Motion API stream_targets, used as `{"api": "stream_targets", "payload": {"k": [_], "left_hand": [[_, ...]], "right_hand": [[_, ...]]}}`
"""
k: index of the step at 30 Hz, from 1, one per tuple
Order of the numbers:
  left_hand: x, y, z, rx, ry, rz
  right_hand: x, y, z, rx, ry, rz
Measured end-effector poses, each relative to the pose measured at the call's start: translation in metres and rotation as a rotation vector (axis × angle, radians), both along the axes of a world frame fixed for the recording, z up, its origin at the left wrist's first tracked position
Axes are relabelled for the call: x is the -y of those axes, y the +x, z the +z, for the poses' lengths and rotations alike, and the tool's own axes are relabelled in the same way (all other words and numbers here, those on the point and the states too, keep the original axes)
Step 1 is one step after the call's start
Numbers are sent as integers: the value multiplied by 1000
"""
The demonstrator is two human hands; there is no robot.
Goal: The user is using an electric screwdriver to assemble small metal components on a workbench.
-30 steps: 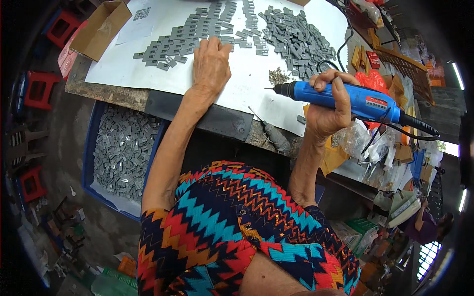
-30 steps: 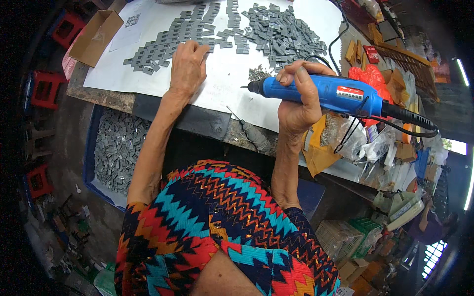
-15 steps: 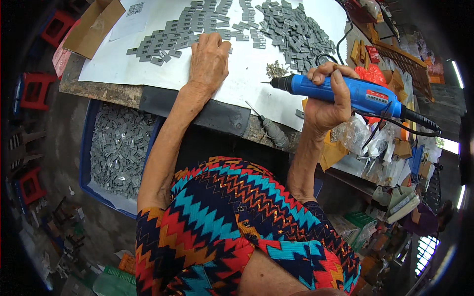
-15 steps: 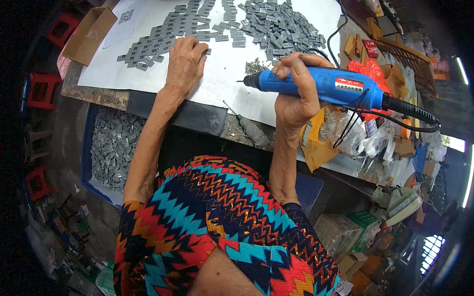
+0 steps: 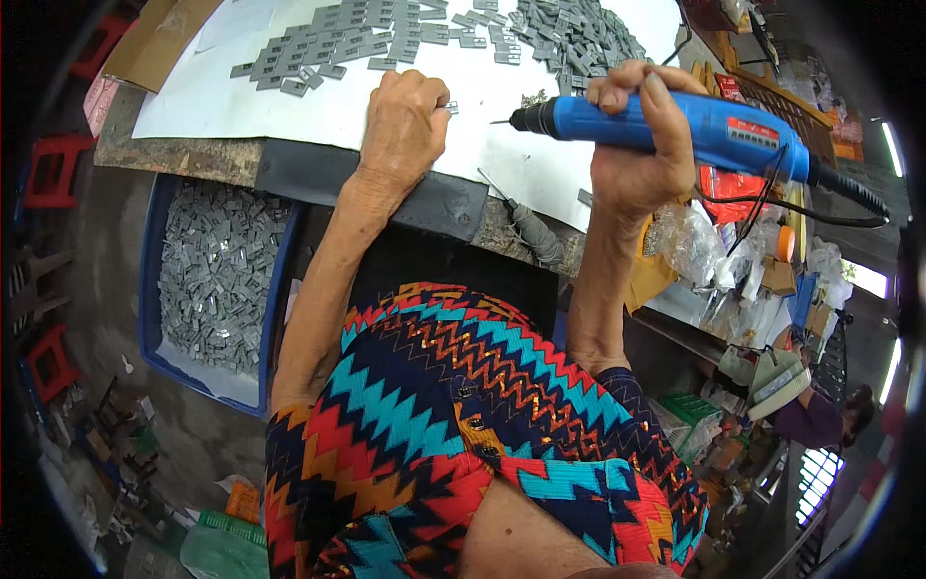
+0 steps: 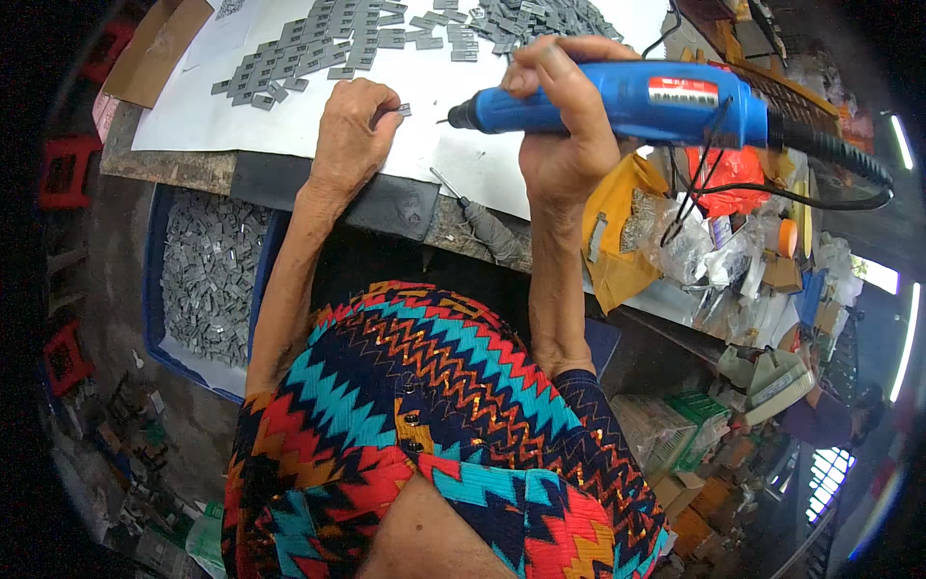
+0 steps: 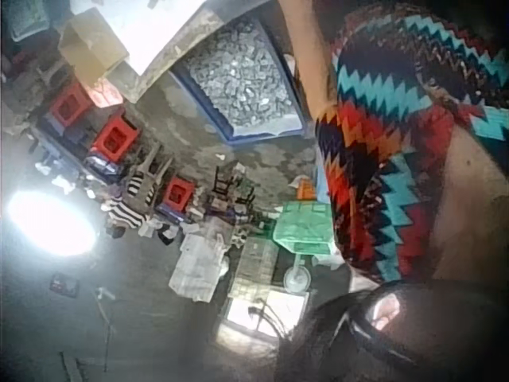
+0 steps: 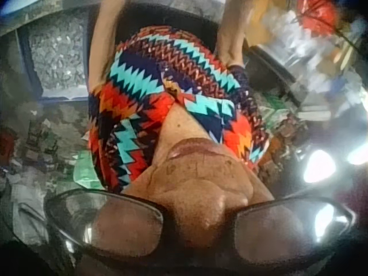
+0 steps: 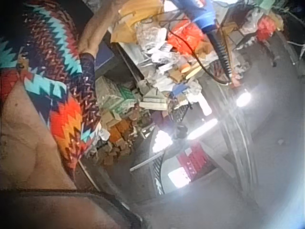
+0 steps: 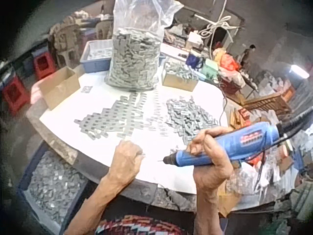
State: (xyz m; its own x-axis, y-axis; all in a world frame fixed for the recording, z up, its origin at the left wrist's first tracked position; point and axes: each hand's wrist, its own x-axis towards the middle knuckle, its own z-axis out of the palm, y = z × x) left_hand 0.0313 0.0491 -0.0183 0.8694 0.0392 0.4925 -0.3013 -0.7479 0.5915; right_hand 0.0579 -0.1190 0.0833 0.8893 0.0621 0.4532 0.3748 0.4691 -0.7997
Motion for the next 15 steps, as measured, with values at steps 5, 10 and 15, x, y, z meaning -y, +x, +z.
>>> {"api": "stream_targets", "payload": {"k": [5,10,15], "left_hand": [[0,-2,-1,-34,-37,6],[-1,-2,-2,-41,-52,0],[-2,-1,-6,-58,-49,15]], "right_hand": [[-22,16,-3,-54,-5,64],[-45,21,-3,86,-131,90],[-63,13,0,16,-132,4]]}}
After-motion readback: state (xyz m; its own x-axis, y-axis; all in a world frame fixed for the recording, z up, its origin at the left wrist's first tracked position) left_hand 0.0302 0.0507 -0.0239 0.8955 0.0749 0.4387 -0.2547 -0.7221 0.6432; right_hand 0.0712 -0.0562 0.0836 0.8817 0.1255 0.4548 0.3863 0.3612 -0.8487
